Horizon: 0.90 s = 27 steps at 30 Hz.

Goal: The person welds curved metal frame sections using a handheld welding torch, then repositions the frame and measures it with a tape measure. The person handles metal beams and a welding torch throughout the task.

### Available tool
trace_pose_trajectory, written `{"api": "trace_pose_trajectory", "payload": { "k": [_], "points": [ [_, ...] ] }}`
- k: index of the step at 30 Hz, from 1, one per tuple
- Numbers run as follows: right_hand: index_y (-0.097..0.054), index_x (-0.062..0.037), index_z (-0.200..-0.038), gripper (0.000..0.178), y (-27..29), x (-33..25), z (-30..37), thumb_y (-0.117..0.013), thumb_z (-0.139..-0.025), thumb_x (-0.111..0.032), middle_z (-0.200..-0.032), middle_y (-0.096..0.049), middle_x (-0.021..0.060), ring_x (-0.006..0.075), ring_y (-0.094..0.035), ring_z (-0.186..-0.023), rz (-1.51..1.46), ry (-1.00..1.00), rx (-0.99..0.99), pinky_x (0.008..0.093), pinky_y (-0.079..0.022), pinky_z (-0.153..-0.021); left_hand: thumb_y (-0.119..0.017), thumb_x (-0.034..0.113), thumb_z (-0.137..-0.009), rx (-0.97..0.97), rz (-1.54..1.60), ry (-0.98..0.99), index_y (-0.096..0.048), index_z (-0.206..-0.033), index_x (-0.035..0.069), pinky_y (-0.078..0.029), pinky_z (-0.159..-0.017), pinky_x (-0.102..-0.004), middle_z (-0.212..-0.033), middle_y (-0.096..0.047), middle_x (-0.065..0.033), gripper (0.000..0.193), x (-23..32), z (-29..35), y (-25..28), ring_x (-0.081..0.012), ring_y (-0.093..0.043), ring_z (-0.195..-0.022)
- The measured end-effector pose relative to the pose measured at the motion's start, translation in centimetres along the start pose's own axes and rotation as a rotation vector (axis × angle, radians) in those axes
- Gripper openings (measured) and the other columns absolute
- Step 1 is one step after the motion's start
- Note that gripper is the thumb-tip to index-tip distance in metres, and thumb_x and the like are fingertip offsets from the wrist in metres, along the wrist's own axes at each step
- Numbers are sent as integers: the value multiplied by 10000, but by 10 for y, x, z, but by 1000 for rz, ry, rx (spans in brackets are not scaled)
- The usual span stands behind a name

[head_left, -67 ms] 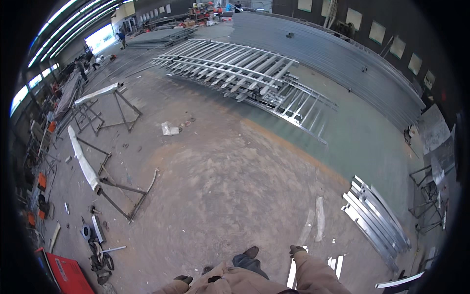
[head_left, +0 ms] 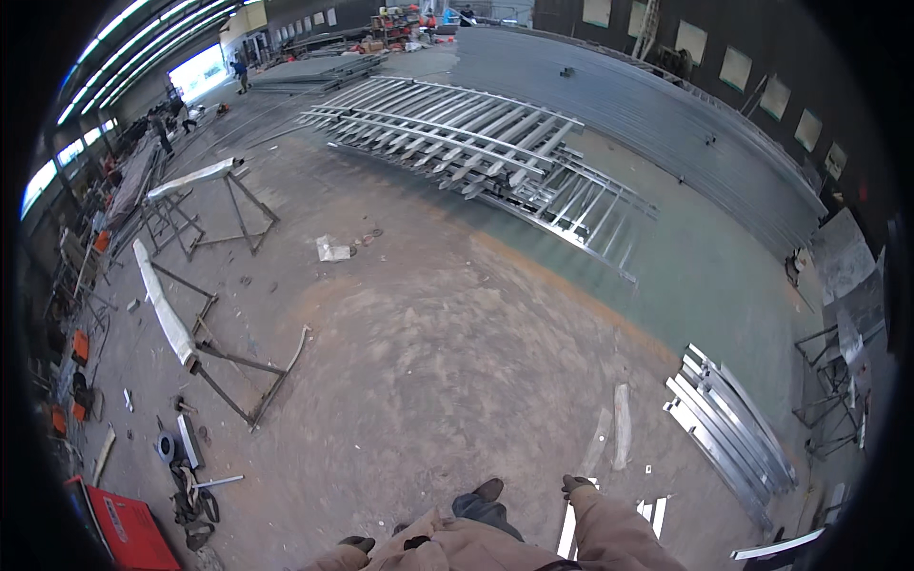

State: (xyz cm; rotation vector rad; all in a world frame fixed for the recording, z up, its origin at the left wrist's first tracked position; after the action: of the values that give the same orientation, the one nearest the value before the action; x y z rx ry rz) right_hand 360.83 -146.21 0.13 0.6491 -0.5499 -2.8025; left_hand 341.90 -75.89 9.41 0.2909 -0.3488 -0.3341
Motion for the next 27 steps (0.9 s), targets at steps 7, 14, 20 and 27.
{"api": "trace_pose_trajectory", "payload": {
  "k": [7, 14, 20, 27],
  "points": [
    [-786, -78, -1530, 728, -161, 30, 59, -652, -1168, -696, -1415, -894, 89, 278, -848, -1035, 389, 47, -178, 501, -656, -859, -836, 573, -1103, 131, 315, 43, -853, -1466, 31, -639, -1130, -529, -1338, -896, -219, 652, -167, 37, 13, -361, -840, -1270],
    [-767, -98, -1564, 712, -304, -11, 133, -647, -1183, -687, -1411, -879, 109, 307, -826, -1042, 875, 204, -289, 596, -650, -897, -803, 566, -1132, 266, 451, 107, -843, -1499, 71, -619, -1178, -534, -1387, -883, -206, 617, -383, 65, 22, -371, -817, -1333],
    [-746, -106, -1537, 667, -464, -45, 219, -659, -1190, -669, -1332, -873, 102, 320, -809, -977, 830, 259, -540, 581, -629, -812, -791, 554, -1144, 495, 90, 460, -833, -1532, 110, -604, -1216, -531, -1410, -877, -186, 591, -572, 132, 15, -371, -799, -1372],
    [-715, -109, -1561, 674, -622, -108, 248, -659, -1190, -669, -1338, -864, 102, 319, -799, -920, 1236, 220, -610, 553, -607, -735, -845, 689, -1025, 459, 1025, 620, -861, -1485, 94, -618, -1169, -536, -1407, -873, -215, 753, -563, 163, -85, -384, -810, -1322]
  ]
}}
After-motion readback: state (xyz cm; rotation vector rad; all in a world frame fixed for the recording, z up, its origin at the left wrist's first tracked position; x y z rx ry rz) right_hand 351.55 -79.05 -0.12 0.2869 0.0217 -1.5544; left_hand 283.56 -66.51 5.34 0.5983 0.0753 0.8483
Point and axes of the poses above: each hand's wrist, its own z-axis away from the middle knuckle, its own y-axis out of the back of the hand, x = y × z, the point moved 3 cm from there along -z, towards the middle knuckle
